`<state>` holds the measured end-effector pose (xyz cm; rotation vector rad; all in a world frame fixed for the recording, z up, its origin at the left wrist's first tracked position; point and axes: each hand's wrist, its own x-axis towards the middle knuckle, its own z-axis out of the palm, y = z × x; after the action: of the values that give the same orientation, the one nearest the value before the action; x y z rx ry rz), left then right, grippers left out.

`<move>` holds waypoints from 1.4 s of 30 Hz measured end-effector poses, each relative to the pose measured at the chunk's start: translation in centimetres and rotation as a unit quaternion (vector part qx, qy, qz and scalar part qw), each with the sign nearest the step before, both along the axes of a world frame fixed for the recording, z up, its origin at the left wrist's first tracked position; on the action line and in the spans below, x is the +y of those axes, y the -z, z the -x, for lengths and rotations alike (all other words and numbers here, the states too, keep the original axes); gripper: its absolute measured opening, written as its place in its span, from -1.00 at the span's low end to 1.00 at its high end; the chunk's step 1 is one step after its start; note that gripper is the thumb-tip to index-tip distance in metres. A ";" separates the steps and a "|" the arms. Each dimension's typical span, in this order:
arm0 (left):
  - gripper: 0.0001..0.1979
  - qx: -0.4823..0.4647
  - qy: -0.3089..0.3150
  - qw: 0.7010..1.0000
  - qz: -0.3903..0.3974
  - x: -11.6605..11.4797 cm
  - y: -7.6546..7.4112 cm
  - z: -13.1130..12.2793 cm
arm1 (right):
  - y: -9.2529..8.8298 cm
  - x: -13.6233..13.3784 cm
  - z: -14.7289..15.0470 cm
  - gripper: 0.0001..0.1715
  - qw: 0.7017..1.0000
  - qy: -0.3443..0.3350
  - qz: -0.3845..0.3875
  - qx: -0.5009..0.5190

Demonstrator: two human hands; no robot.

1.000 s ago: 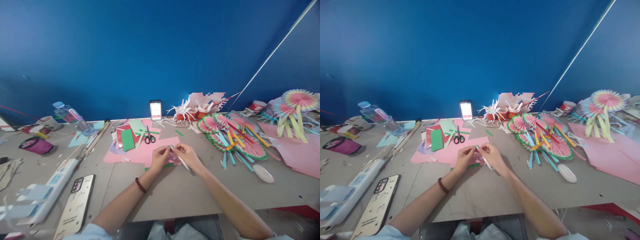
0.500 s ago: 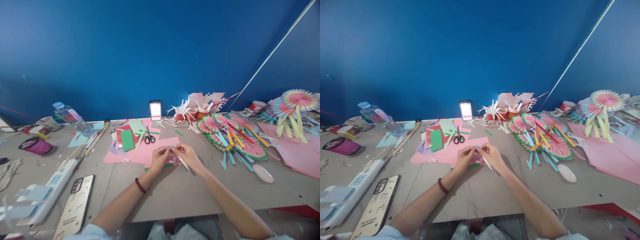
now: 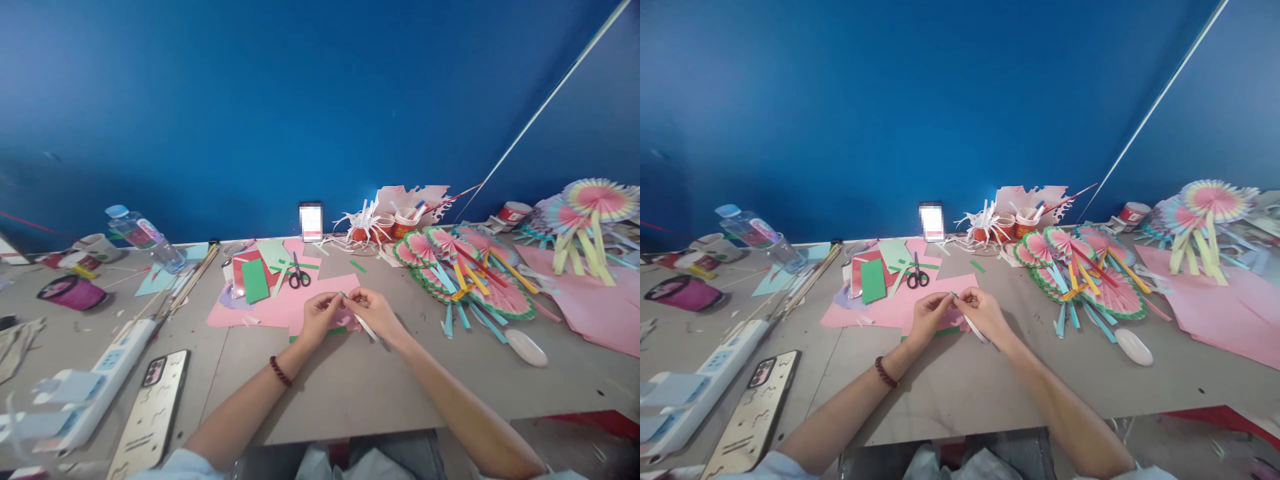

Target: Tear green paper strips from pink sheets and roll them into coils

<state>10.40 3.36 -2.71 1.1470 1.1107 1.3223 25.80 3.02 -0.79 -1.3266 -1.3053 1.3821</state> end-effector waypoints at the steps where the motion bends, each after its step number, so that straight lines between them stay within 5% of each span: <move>1: -0.68 0.007 -0.004 1.000 -0.009 0.0 0.0 0.1 | 0.2 0.0 0.0 -0.58 1.000 -0.005 -0.001 0.003; 19: -0.60 0.003 -0.024 1.000 -0.016 0.6 -0.1 0.7 | 0.1 0.1 0.1 -0.48 0.998 0.002 0.031 0.048; 30: -0.63 -0.004 -0.020 1.000 -0.017 0.7 0.0 0.7 | 0.5 0.0 -0.2 -0.61 0.999 -0.002 0.030 0.028; 42: -0.58 -0.035 0.037 0.998 0.032 0.3 -0.4 0.1 | 0.3 -0.1 0.1 -0.61 0.999 0.007 0.034 0.014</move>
<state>10.33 3.61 -2.36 1.0776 1.0431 1.2505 25.71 2.90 -1.09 -1.3544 -1.2380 1.4418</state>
